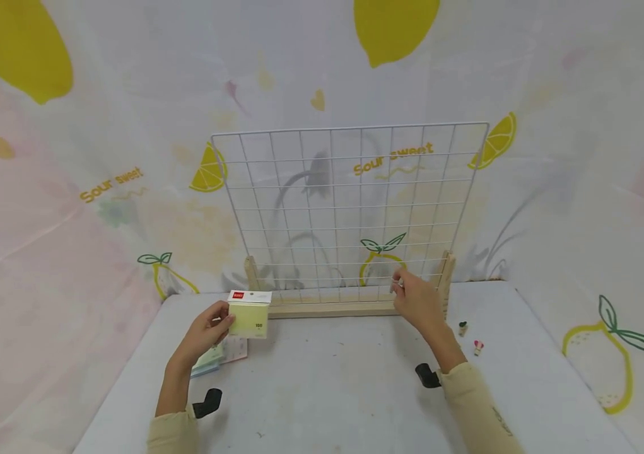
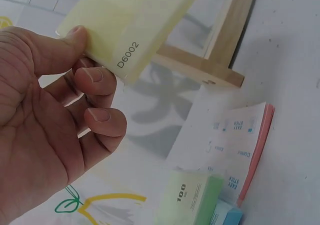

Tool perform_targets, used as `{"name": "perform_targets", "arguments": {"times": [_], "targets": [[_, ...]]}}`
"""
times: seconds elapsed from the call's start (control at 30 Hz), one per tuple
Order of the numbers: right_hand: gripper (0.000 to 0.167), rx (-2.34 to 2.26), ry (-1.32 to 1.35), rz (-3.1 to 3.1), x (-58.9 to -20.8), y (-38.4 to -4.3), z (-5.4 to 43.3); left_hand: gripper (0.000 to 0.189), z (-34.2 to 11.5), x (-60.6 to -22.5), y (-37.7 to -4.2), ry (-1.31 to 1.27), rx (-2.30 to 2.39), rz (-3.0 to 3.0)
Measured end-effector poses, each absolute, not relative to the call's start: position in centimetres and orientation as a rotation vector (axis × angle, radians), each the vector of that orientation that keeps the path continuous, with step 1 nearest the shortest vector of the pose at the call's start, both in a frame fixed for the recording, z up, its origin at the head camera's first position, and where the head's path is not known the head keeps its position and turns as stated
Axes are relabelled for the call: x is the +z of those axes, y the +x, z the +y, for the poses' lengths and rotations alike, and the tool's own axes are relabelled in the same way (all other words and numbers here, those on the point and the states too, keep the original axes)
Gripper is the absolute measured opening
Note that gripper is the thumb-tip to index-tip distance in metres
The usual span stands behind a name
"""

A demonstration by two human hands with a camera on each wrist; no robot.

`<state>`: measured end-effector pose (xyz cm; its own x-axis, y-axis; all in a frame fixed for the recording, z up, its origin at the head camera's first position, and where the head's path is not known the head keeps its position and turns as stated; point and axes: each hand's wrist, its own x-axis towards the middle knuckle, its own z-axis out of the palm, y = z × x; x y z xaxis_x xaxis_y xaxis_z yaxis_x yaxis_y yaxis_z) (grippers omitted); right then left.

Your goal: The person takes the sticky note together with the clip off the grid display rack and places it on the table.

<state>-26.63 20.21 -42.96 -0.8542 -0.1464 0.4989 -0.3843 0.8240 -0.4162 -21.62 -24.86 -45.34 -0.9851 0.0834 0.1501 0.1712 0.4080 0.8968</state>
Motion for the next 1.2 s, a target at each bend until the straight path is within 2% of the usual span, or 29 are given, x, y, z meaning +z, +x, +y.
{"name": "perform_targets", "arguments": {"times": [0.37,0.9,1.2], "targets": [[0.012,0.68,0.277,-2.62,-43.9,-25.4,23.5,0.011,-27.8,-47.2,-21.2,-0.105,-1.593,-2.587],[0.017,0.726,0.105,-2.674,-46.6,-23.0,28.0,0.006,-29.1,-48.1,-20.4,0.233,-1.463,-2.67],[0.016,0.735,0.024,-2.727,-47.7,-22.3,29.6,0.01,-29.2,-48.2,-20.2,0.343,-1.496,-2.684]]}}
